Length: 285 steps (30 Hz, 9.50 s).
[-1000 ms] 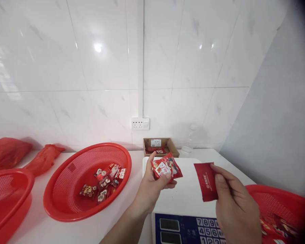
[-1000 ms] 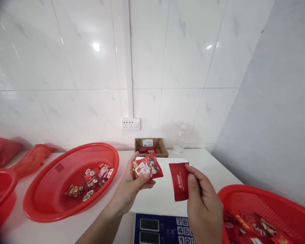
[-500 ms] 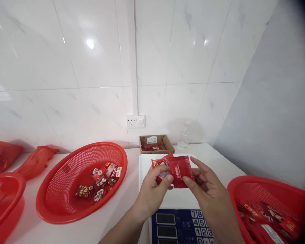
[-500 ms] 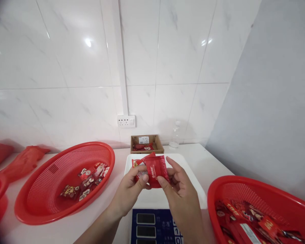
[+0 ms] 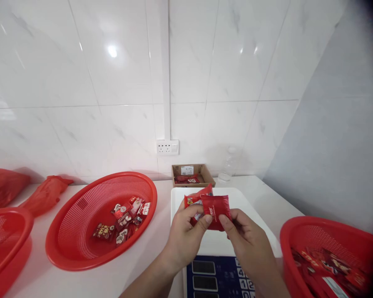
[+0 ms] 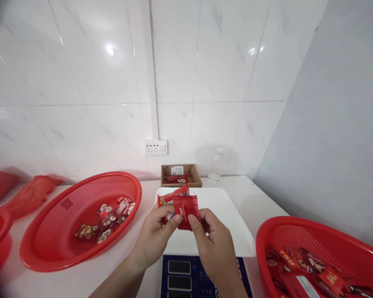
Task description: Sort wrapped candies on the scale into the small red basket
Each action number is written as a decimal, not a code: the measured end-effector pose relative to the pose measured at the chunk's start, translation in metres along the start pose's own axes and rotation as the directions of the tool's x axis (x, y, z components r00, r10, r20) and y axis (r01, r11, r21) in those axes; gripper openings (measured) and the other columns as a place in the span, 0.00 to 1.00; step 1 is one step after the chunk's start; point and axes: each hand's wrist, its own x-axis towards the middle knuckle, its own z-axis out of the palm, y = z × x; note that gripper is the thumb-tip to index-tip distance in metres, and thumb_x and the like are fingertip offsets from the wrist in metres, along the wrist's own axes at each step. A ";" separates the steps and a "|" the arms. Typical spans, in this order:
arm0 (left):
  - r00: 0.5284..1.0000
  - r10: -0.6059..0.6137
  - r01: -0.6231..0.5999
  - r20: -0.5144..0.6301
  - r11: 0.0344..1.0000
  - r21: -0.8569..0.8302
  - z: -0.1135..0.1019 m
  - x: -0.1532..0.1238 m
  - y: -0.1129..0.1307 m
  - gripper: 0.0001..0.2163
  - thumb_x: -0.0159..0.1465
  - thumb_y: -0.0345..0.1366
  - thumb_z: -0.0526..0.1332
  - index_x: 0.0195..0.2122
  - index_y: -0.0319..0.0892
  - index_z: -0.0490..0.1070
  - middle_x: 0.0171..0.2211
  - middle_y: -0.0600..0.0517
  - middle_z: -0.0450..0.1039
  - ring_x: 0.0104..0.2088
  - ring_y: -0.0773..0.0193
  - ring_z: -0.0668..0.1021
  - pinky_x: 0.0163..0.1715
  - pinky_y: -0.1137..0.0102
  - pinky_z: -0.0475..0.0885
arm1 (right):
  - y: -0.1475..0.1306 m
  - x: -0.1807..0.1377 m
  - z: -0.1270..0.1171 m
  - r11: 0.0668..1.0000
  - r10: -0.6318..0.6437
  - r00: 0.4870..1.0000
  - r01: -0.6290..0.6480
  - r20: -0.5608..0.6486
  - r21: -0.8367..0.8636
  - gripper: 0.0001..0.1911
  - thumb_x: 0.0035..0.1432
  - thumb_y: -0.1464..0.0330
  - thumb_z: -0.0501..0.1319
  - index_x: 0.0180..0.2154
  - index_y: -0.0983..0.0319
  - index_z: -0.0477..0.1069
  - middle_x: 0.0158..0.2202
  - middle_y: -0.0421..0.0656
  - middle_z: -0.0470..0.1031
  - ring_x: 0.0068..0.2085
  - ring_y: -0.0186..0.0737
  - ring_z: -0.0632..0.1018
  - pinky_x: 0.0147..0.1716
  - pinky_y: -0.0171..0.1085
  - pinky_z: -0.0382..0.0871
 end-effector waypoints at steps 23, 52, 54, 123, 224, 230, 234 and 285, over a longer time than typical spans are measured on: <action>0.973 -0.074 0.082 0.219 0.996 -0.027 -0.014 0.001 0.006 0.14 0.62 0.43 0.54 0.28 0.38 0.69 0.30 0.49 0.69 0.35 0.60 0.70 0.37 0.67 0.65 | 0.018 0.003 0.005 0.897 0.172 0.970 -0.227 0.174 0.379 0.19 0.49 0.53 0.61 0.22 0.62 0.67 0.17 0.38 0.67 0.19 0.32 0.65 0.16 0.31 0.56; 0.986 -0.156 0.160 0.065 0.984 -0.075 -0.012 0.009 -0.004 0.08 0.57 0.37 0.58 0.25 0.39 0.68 0.24 0.54 0.67 0.27 0.67 0.69 0.27 0.73 0.63 | 0.018 0.010 0.006 0.979 0.165 0.983 -0.173 0.076 0.104 0.15 0.50 0.55 0.61 0.27 0.61 0.68 0.21 0.39 0.72 0.24 0.36 0.72 0.22 0.33 0.65; 0.983 -0.176 0.182 0.061 0.977 -0.108 -0.011 0.010 -0.006 0.07 0.56 0.37 0.59 0.25 0.39 0.67 0.24 0.55 0.67 0.26 0.67 0.68 0.27 0.73 0.62 | 0.019 0.011 0.006 0.977 0.176 0.982 -0.183 0.069 0.112 0.15 0.50 0.55 0.61 0.26 0.61 0.67 0.20 0.39 0.72 0.23 0.35 0.71 0.22 0.32 0.64; 0.968 -0.223 0.238 0.111 0.960 -0.147 -0.008 0.011 -0.016 0.18 0.58 0.51 0.55 0.26 0.39 0.65 0.27 0.54 0.63 0.28 0.68 0.66 0.30 0.72 0.62 | 0.026 0.008 0.018 0.969 0.147 0.986 -0.160 0.080 0.188 0.21 0.54 0.50 0.55 0.30 0.62 0.69 0.20 0.38 0.66 0.22 0.34 0.66 0.21 0.33 0.61; 0.986 -0.026 0.000 0.165 0.988 0.156 -0.011 0.006 0.001 0.08 0.60 0.35 0.57 0.26 0.40 0.68 0.30 0.51 0.66 0.36 0.62 0.68 0.38 0.68 0.64 | 0.029 0.011 0.008 0.964 0.137 0.987 -0.154 0.088 0.215 0.16 0.50 0.55 0.62 0.25 0.62 0.70 0.22 0.39 0.71 0.26 0.35 0.69 0.26 0.33 0.65; 0.991 0.010 -0.025 0.134 0.993 0.115 -0.009 0.004 0.000 0.03 0.58 0.33 0.60 0.29 0.39 0.69 0.33 0.50 0.67 0.37 0.62 0.69 0.38 0.69 0.65 | 0.025 0.008 0.005 0.991 0.081 0.993 -0.090 0.091 0.098 0.17 0.53 0.55 0.59 0.24 0.61 0.68 0.21 0.36 0.68 0.26 0.33 0.67 0.26 0.32 0.62; 0.988 0.082 -0.098 0.129 0.988 0.121 -0.010 0.004 0.001 0.02 0.59 0.31 0.59 0.30 0.40 0.71 0.38 0.48 0.68 0.42 0.61 0.69 0.43 0.68 0.65 | 0.028 0.007 0.006 0.989 0.082 0.991 -0.094 0.105 0.117 0.17 0.53 0.55 0.58 0.23 0.61 0.67 0.20 0.35 0.67 0.25 0.32 0.65 0.26 0.32 0.60; 0.997 -0.079 0.078 -0.004 0.991 -0.105 -0.007 0.010 -0.007 0.17 0.61 0.49 0.53 0.33 0.38 0.70 0.31 0.50 0.69 0.33 0.64 0.71 0.35 0.69 0.68 | 0.028 0.000 0.019 0.967 -0.252 0.958 0.255 -0.137 0.007 0.18 0.55 0.70 0.54 0.46 0.53 0.71 0.50 0.43 0.70 0.50 0.44 0.70 0.48 0.46 0.67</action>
